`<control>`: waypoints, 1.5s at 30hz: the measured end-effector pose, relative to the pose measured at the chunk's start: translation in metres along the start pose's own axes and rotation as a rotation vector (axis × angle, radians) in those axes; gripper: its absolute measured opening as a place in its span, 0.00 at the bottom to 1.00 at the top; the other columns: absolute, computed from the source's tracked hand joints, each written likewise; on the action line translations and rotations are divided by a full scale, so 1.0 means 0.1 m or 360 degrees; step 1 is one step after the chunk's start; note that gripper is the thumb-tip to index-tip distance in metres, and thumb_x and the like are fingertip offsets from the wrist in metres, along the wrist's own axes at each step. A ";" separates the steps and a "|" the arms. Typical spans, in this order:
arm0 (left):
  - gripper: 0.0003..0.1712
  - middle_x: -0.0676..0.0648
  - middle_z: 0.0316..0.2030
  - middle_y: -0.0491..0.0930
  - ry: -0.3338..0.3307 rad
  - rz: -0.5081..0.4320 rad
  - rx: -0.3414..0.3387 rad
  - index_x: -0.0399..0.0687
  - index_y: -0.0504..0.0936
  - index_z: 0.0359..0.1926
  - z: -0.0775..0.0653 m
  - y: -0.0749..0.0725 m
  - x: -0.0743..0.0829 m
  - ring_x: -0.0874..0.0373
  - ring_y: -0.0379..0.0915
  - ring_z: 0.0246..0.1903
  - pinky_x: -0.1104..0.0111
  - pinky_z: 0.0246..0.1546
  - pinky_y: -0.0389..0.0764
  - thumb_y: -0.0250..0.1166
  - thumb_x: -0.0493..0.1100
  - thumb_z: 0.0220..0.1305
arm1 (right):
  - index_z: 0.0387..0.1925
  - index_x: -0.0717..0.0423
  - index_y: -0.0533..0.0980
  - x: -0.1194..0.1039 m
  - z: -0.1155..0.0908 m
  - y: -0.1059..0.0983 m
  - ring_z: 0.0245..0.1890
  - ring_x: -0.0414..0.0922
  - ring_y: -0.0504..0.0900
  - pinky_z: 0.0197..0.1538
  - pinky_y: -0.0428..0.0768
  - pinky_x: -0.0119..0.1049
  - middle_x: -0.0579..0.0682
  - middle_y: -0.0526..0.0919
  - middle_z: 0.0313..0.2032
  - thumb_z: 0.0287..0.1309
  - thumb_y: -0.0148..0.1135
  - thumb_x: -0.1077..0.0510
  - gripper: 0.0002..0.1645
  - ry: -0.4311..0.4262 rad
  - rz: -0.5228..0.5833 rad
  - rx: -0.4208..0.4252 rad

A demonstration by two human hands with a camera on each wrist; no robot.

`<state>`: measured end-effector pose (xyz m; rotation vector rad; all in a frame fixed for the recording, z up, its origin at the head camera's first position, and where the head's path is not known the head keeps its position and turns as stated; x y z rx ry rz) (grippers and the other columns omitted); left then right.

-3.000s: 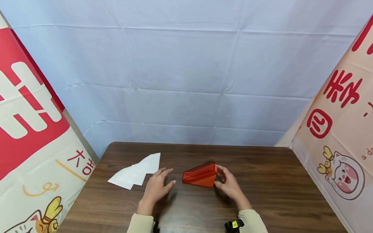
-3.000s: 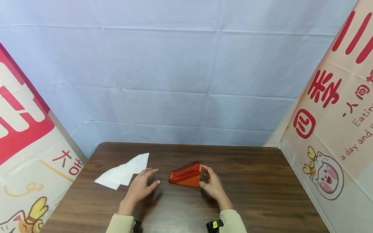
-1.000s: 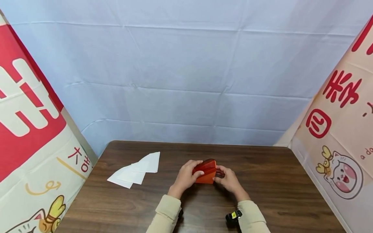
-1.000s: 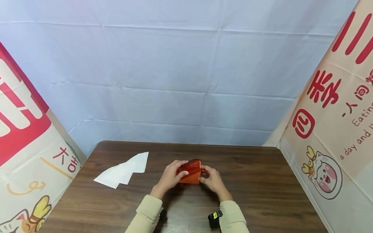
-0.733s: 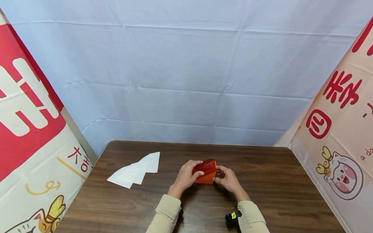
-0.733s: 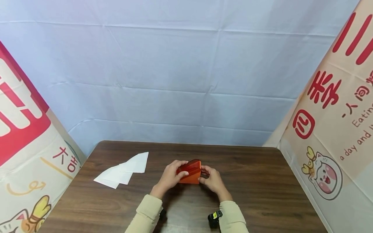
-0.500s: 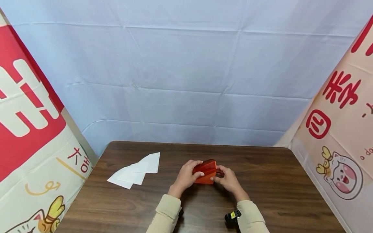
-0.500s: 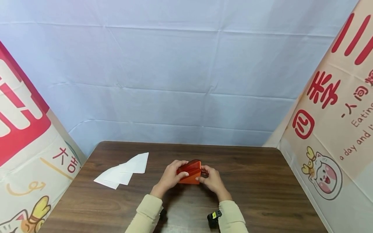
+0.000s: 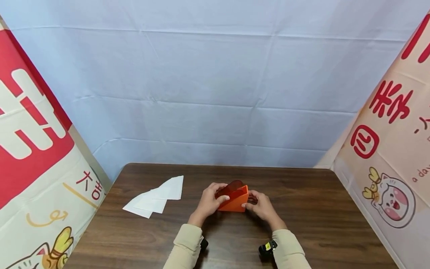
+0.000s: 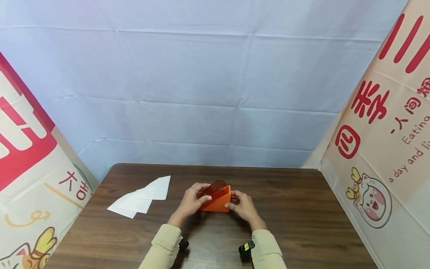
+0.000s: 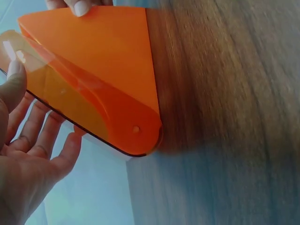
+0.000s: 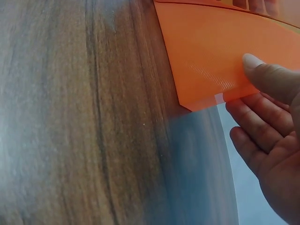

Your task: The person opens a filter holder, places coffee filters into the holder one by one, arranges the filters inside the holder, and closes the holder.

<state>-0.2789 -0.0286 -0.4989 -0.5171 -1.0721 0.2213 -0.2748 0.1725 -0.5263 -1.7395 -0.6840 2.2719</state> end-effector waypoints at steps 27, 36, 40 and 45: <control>0.29 0.41 0.49 0.71 0.0227 0.0099 0.0046 0.37 0.67 0.60 -0.10 -0.14 -0.02 0.50 0.69 0.48 0.58 0.49 0.72 0.64 0.41 0.60 | 0.46 0.65 0.76 0.01 -0.02 0.01 0.42 0.50 0.81 0.44 0.78 0.40 0.55 0.82 0.41 0.47 0.71 0.63 0.23 0.0023 0.0021 -0.0039; 0.26 0.41 0.48 0.71 0.0115 0.0030 0.0035 0.37 0.68 0.59 -0.16 -0.18 -0.05 0.48 0.71 0.48 0.56 0.45 0.75 0.63 0.39 0.61 | 0.47 0.66 0.75 0.04 -0.06 0.00 0.41 0.49 0.81 0.43 0.78 0.37 0.55 0.81 0.41 0.48 0.70 0.63 0.23 0.0006 -0.0006 -0.0059; 0.27 0.42 0.51 0.72 0.0070 0.0000 0.0029 0.38 0.68 0.59 -0.17 -0.24 -0.06 0.49 0.71 0.49 0.59 0.45 0.76 0.64 0.40 0.60 | 0.46 0.69 0.75 -0.13 -0.09 -0.04 0.41 0.53 0.81 0.42 0.78 0.41 0.58 0.81 0.40 0.49 0.69 0.66 0.21 -0.0007 0.0000 -0.0066; 0.28 0.41 0.53 0.72 0.0039 0.0007 0.0011 0.35 0.67 0.60 -0.18 -0.33 -0.08 0.49 0.71 0.50 0.60 0.46 0.75 0.64 0.38 0.60 | 0.45 0.71 0.74 -0.35 -0.14 -0.11 0.41 0.57 0.80 0.43 0.77 0.47 0.61 0.81 0.40 0.48 0.67 0.70 0.20 0.0012 -0.0013 -0.0070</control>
Point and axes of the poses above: each hand's wrist, its own z-axis towards the middle knuckle, its own y-axis out of the palm, x = y × z, the point moved 5 cm from there along z, towards the middle knuckle
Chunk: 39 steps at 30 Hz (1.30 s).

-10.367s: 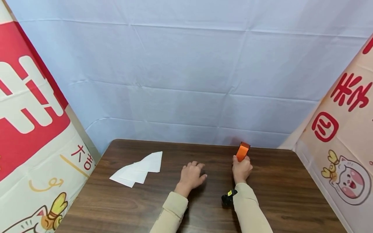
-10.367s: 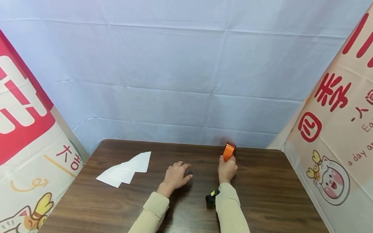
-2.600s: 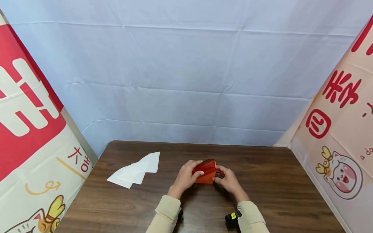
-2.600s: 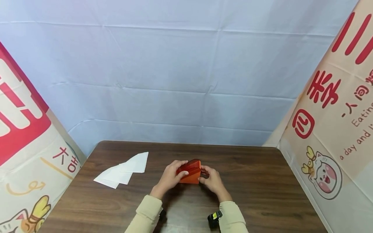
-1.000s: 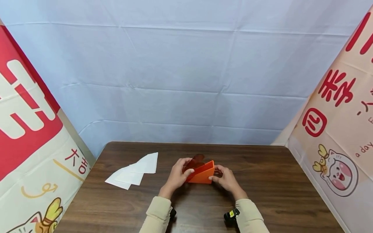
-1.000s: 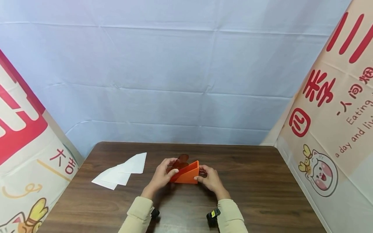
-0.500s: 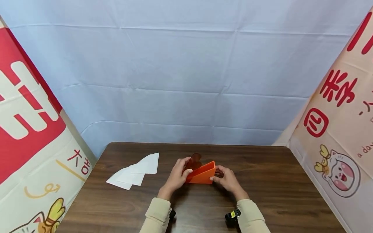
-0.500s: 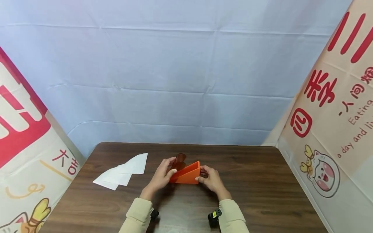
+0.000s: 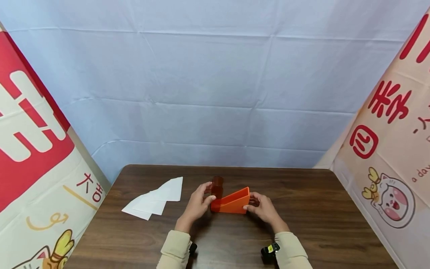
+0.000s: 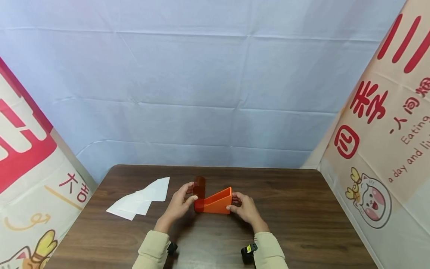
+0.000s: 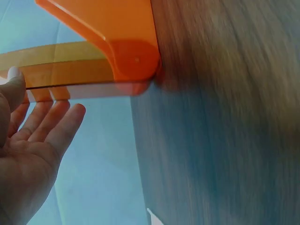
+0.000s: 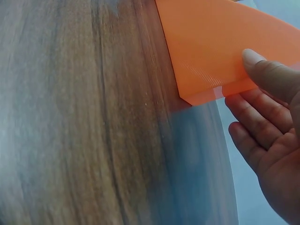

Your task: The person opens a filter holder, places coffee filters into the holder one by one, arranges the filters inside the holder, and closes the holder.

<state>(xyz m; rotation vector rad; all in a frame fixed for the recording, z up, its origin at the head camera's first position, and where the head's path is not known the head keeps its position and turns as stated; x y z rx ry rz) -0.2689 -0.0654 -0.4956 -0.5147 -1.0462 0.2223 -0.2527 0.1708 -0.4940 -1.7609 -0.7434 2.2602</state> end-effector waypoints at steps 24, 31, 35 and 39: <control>0.20 0.49 0.34 0.83 -0.0201 0.0100 -0.0061 0.43 0.72 0.50 -0.11 -0.30 -0.19 0.58 0.78 0.35 0.63 0.36 0.77 0.66 0.42 0.58 | 0.45 0.65 0.76 0.43 0.04 -0.03 0.40 0.50 0.81 0.43 0.78 0.40 0.55 0.82 0.39 0.46 0.72 0.62 0.23 -0.0007 -0.0038 0.0043; 0.19 0.50 0.32 0.83 -0.0286 0.0082 -0.0052 0.43 0.74 0.47 -0.14 -0.36 -0.26 0.59 0.78 0.34 0.62 0.36 0.76 0.68 0.41 0.55 | 0.45 0.65 0.76 0.44 0.05 -0.02 0.40 0.50 0.81 0.43 0.78 0.40 0.56 0.82 0.40 0.46 0.72 0.61 0.23 -0.0004 -0.0043 0.0029; 0.18 0.51 0.30 0.83 -0.0306 0.0085 -0.0030 0.43 0.75 0.44 -0.17 -0.39 -0.28 0.59 0.78 0.32 0.60 0.36 0.76 0.70 0.40 0.53 | 0.45 0.65 0.76 0.44 0.04 -0.02 0.40 0.51 0.81 0.43 0.78 0.40 0.56 0.82 0.40 0.46 0.72 0.61 0.23 -0.0013 -0.0037 0.0022; 0.18 0.52 0.31 0.82 -0.0320 0.0101 -0.0030 0.44 0.76 0.43 -0.20 -0.40 -0.31 0.59 0.78 0.33 0.60 0.36 0.76 0.72 0.41 0.51 | 0.45 0.66 0.76 0.43 0.04 -0.03 0.40 0.51 0.81 0.43 0.78 0.40 0.56 0.82 0.39 0.46 0.72 0.62 0.23 -0.0026 -0.0020 0.0024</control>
Point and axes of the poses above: each hand's wrist, its own z-axis towards the middle knuckle, its own y-axis out of the palm, x = y × z, the point moved 5 cm from there along z, towards the middle knuckle
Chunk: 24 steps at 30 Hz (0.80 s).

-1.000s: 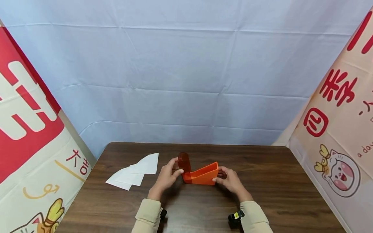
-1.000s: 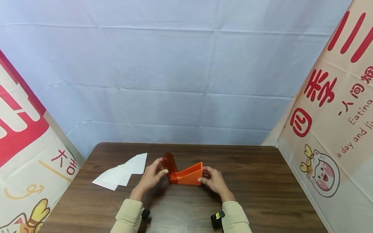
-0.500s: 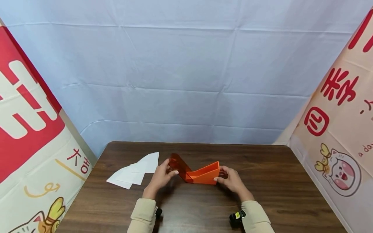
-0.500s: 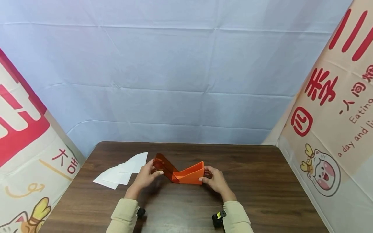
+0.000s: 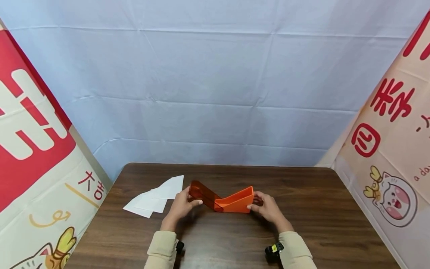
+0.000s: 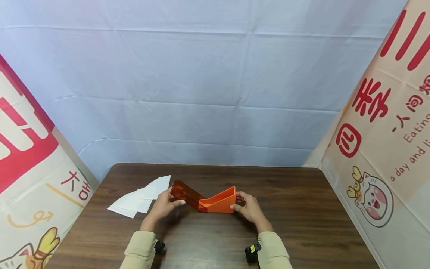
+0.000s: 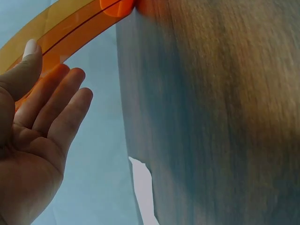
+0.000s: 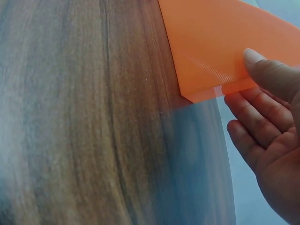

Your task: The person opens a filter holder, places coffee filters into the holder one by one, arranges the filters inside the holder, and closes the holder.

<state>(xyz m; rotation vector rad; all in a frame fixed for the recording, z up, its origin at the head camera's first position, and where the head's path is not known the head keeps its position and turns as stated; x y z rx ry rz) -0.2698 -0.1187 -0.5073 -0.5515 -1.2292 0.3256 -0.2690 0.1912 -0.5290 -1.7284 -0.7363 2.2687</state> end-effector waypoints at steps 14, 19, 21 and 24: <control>0.19 0.50 0.30 0.83 -0.0002 -0.0047 -0.0028 0.43 0.76 0.42 -0.01 0.01 -0.09 0.60 0.79 0.31 0.64 0.34 0.77 0.73 0.39 0.49 | 0.46 0.66 0.75 0.01 0.00 0.01 0.41 0.51 0.81 0.43 0.78 0.39 0.56 0.82 0.39 0.47 0.71 0.63 0.23 0.0015 0.0011 -0.0017; 0.18 0.50 0.31 0.83 -0.0011 -0.0055 -0.0044 0.43 0.76 0.42 -0.01 0.02 -0.10 0.61 0.79 0.31 0.66 0.34 0.77 0.72 0.40 0.50 | 0.45 0.66 0.75 0.00 -0.01 0.00 0.40 0.51 0.81 0.43 0.78 0.39 0.56 0.82 0.39 0.46 0.71 0.64 0.23 0.0006 0.0006 -0.0010; 0.19 0.50 0.31 0.83 -0.0018 -0.0070 -0.0052 0.43 0.76 0.42 -0.02 0.00 -0.09 0.60 0.79 0.32 0.64 0.35 0.77 0.72 0.41 0.51 | 0.45 0.66 0.75 0.00 -0.01 0.01 0.40 0.51 0.81 0.43 0.78 0.39 0.56 0.82 0.39 0.46 0.71 0.64 0.23 0.0011 0.0018 -0.0006; 0.23 0.50 0.34 0.81 -0.0047 -0.0073 -0.0045 0.43 0.75 0.46 -0.06 -0.04 -0.06 0.56 0.78 0.36 0.58 0.39 0.77 0.73 0.43 0.49 | 0.46 0.66 0.75 0.00 0.00 0.02 0.41 0.51 0.81 0.43 0.78 0.39 0.56 0.82 0.39 0.46 0.71 0.64 0.23 0.0027 0.0036 -0.0025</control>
Point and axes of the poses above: each hand's wrist, its own z-axis towards the middle knuckle, its own y-axis out of the palm, x = y × z, the point moved 5 cm from there along z, towards the middle knuckle
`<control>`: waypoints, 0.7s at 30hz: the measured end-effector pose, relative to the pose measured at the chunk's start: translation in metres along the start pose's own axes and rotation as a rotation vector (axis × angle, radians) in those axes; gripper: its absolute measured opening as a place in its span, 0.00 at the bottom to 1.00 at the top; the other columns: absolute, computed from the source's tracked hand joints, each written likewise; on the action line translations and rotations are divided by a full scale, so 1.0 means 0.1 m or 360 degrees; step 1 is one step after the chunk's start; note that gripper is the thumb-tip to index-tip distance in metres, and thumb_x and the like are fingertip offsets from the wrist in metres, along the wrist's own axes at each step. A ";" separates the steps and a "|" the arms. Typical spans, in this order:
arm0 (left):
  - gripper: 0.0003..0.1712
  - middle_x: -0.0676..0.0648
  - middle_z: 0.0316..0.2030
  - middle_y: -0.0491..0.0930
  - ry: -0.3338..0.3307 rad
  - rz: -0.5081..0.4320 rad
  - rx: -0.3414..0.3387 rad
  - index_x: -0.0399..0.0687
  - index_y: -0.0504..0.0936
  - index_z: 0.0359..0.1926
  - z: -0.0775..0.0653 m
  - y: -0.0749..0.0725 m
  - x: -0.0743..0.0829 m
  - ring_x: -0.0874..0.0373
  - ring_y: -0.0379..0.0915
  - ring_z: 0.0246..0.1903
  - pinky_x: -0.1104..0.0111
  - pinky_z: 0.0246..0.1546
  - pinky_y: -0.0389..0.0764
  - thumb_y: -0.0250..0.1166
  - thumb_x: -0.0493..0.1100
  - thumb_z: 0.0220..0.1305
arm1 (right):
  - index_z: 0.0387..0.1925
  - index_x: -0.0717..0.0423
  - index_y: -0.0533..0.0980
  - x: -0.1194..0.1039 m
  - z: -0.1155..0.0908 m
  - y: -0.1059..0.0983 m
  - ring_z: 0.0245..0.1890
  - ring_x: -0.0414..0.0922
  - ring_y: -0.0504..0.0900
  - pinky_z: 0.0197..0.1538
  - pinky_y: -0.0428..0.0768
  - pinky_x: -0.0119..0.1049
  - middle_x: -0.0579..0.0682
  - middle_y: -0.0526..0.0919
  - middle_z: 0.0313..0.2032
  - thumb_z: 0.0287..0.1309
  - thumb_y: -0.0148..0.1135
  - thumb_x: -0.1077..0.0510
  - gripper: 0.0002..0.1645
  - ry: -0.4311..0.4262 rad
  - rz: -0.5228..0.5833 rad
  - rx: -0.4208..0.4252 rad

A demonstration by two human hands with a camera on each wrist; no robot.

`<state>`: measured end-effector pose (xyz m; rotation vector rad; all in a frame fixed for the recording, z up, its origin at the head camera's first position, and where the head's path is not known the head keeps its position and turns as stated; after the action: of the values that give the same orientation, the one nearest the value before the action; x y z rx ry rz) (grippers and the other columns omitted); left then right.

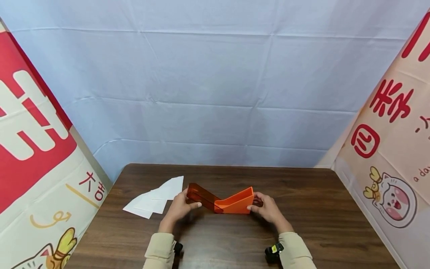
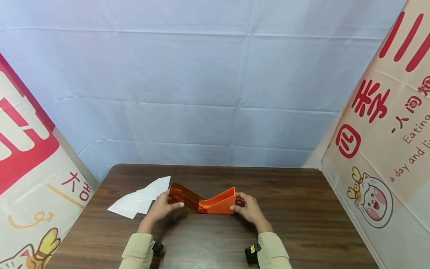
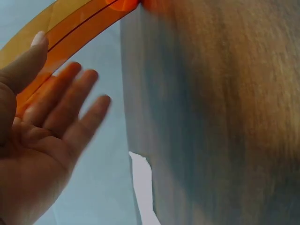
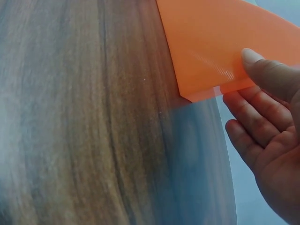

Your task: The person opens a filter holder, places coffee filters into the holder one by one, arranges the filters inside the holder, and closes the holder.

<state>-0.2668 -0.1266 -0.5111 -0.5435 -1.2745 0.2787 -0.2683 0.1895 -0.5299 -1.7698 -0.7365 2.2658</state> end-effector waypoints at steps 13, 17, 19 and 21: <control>0.44 0.44 0.51 0.75 0.0000 0.0313 0.0089 0.41 0.68 0.61 -0.14 -0.09 0.12 0.44 0.71 0.51 0.52 0.48 0.72 0.77 0.45 0.43 | 0.46 0.67 0.75 0.03 -0.02 -0.04 0.41 0.51 0.81 0.44 0.78 0.41 0.56 0.82 0.40 0.46 0.71 0.64 0.24 0.0019 -0.0030 0.0010; 0.42 0.41 0.50 0.76 0.0078 0.0763 0.0183 0.41 0.72 0.58 -0.16 -0.11 0.11 0.43 0.73 0.47 0.50 0.42 0.74 0.77 0.50 0.42 | 0.46 0.67 0.75 0.03 -0.02 -0.04 0.40 0.50 0.81 0.43 0.78 0.40 0.56 0.82 0.39 0.46 0.71 0.63 0.24 -0.0004 -0.0037 0.0024; 0.40 0.41 0.49 0.76 0.0096 0.0979 0.0242 0.43 0.74 0.56 -0.16 -0.13 0.09 0.43 0.73 0.45 0.50 0.38 0.75 0.76 0.52 0.41 | 0.46 0.66 0.76 0.03 -0.01 -0.04 0.40 0.50 0.81 0.43 0.78 0.40 0.55 0.82 0.39 0.46 0.71 0.63 0.24 -0.0009 -0.0039 0.0038; 0.38 0.41 0.48 0.76 0.0090 0.1100 0.0285 0.44 0.76 0.55 -0.17 -0.17 0.06 0.43 0.74 0.43 0.50 0.34 0.76 0.76 0.53 0.41 | 0.46 0.67 0.75 0.02 0.00 -0.03 0.40 0.50 0.81 0.43 0.78 0.40 0.56 0.82 0.39 0.46 0.71 0.63 0.23 -0.0030 -0.0041 0.0035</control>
<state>-0.2505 -0.1416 -0.5005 -0.8191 -0.9590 0.9369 -0.2690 0.1933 -0.5305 -1.7221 -0.7307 2.2682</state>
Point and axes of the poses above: each hand's wrist, its own z-axis towards the middle knuckle, its own y-axis out of the palm, x = y × z, the point moved 5 cm from there along z, towards the middle knuckle
